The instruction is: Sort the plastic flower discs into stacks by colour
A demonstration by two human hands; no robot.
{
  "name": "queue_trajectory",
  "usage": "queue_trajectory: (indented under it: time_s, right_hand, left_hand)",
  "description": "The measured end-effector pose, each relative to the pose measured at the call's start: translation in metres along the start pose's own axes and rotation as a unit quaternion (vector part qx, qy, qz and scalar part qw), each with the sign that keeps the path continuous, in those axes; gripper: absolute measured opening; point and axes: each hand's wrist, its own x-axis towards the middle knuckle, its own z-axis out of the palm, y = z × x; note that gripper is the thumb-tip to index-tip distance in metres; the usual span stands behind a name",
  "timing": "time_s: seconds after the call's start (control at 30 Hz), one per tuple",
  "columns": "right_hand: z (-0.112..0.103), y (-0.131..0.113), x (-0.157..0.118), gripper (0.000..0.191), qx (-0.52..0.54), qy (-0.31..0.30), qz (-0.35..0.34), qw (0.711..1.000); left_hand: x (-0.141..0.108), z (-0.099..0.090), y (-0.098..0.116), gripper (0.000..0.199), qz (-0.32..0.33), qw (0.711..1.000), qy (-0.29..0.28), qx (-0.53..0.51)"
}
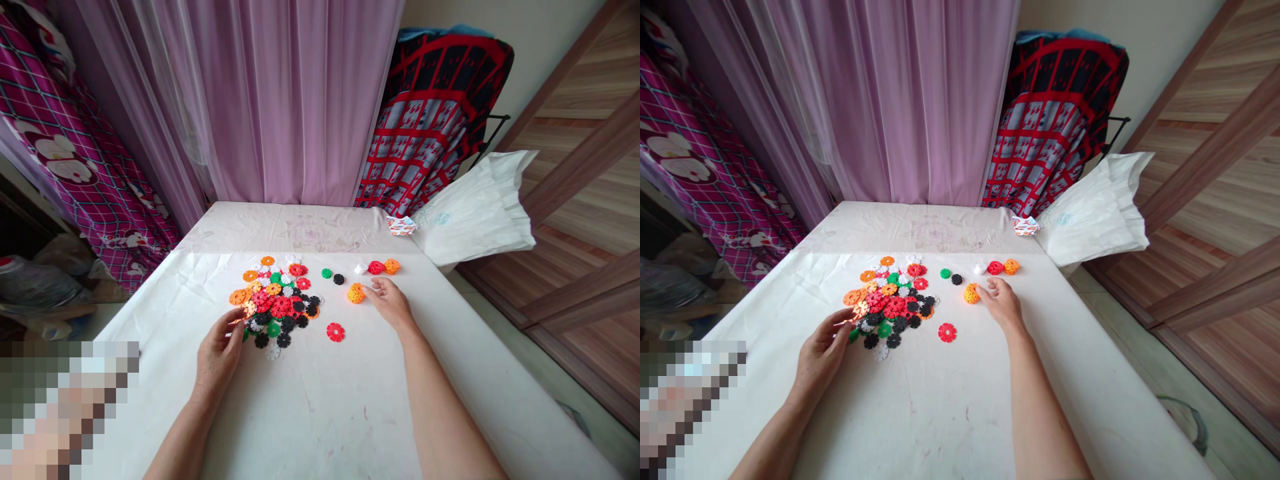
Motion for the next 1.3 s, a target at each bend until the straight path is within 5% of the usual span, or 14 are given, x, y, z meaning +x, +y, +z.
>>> queue_trajectory:
  time_s: [0.13,0.47,0.87,1.3]
  right_hand:
    - [0.011,0.002,-0.005,0.074,-0.050,-0.047,-0.113,0.991]
    - [0.029,0.003,-0.005,0.063,-0.186,0.012,-0.120,0.975]
    - [-0.019,0.048,0.042,0.068,-0.216,0.121,0.021,0.969]
    - [-0.034,0.071,0.066,0.073,-0.207,0.131,0.043,0.969]
  left_hand:
    - [0.000,0.001,0.000,0.044,0.005,1.000,0.002,0.007]
    - [0.001,-0.001,-0.004,0.044,0.006,1.000,-0.005,0.016]
    - [0.002,-0.002,-0.006,0.046,-0.002,0.999,0.001,0.040]
    - [0.003,-0.003,-0.007,0.047,-0.010,0.998,-0.004,0.055]
